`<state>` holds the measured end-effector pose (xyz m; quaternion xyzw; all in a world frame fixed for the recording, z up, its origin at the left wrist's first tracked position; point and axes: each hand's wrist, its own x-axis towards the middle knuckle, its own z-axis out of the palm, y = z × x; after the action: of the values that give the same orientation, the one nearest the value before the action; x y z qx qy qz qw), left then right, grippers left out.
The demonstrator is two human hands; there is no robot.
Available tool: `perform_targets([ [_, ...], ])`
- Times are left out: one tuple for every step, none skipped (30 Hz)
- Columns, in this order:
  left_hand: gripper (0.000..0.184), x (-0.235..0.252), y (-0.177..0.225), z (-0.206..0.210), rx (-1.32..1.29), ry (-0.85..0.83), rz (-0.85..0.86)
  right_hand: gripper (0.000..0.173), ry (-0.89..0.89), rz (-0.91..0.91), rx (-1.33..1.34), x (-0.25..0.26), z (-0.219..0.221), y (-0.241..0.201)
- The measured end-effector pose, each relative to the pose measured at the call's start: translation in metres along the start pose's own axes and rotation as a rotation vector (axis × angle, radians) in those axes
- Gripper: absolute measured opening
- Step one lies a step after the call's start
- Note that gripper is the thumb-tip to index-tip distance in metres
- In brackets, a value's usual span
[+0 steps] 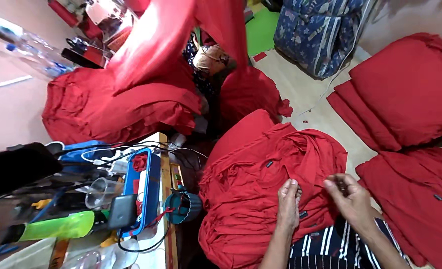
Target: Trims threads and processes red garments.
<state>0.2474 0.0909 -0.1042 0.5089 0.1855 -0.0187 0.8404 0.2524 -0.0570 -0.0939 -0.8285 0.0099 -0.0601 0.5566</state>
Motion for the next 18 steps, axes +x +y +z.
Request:
perform_targets([
  [0.026, 0.0, -0.001, 0.0, 0.007, -0.009, 0.015, 0.041, -0.037, -0.036, -0.008, -0.002, 0.009, 0.0],
  [0.023, -0.001, -0.002, -0.001, 0.022, -0.022, 0.029, 0.04, -0.05, -0.068, -0.025, -0.004, 0.017, 0.0],
  [0.021, -0.001, -0.003, -0.002, 0.04, -0.035, 0.04, 0.034, -0.039, -0.095, -0.041, -0.006, 0.023, 0.0],
  [0.02, -0.001, -0.005, -0.002, 0.059, -0.042, 0.053, 0.026, -0.003, -0.117, -0.048, -0.007, 0.027, -0.001],
  [0.02, 0.0, -0.007, -0.002, 0.075, -0.043, 0.064, 0.02, 0.038, -0.13, -0.042, -0.007, 0.028, -0.002],
  [0.02, 0.0, -0.008, -0.002, 0.079, -0.039, 0.071, 0.018, 0.075, -0.13, -0.024, -0.006, 0.026, -0.002],
  [0.021, 0.0, -0.008, -0.002, 0.076, -0.031, 0.075, 0.018, 0.101, -0.111, 0.001, -0.004, 0.021, -0.002],
  [0.021, 0.0, -0.008, -0.002, 0.07, -0.021, 0.073, 0.02, 0.12, -0.073, 0.021, -0.002, 0.014, -0.002],
  [0.02, 0.0, -0.006, -0.001, 0.058, -0.017, 0.06, 0.022, 0.137, -0.02, 0.038, 0.001, 0.005, -0.002],
  [0.021, -0.001, -0.005, -0.001, 0.045, -0.019, 0.045, 0.024, 0.166, 0.023, 0.057, 0.004, -0.002, 0.002],
  [0.023, -0.001, -0.005, 0.0, 0.033, -0.022, 0.036, 0.025, 0.2, 0.054, 0.081, 0.006, -0.008, 0.006],
  [0.026, -0.001, -0.005, -0.001, 0.023, -0.029, 0.038, 0.024, 0.221, 0.078, 0.105, 0.008, -0.012, 0.011],
  [0.028, -0.001, -0.006, -0.001, 0.018, -0.037, 0.042, 0.023, 0.23, 0.095, 0.125, 0.009, -0.014, 0.015],
  [0.03, -0.002, -0.005, -0.002, 0.013, -0.042, 0.047, 0.023, 0.229, 0.104, 0.146, 0.009, -0.014, 0.016],
  [0.032, -0.002, -0.005, -0.003, 0.008, -0.048, 0.05, 0.022, 0.224, 0.101, 0.164, 0.008, -0.014, 0.017],
  [0.036, -0.003, -0.006, -0.004, 0.004, -0.055, 0.048, 0.022, 0.214, 0.098, 0.173, 0.007, -0.012, 0.016],
  [0.041, -0.003, -0.006, -0.005, 0.008, -0.06, 0.046, 0.023, 0.203, 0.094, 0.173, 0.006, -0.011, 0.014],
  [0.046, -0.004, -0.006, -0.006, 0.029, -0.067, 0.049, 0.022, 0.192, 0.086, 0.17, 0.006, -0.009, 0.012],
])
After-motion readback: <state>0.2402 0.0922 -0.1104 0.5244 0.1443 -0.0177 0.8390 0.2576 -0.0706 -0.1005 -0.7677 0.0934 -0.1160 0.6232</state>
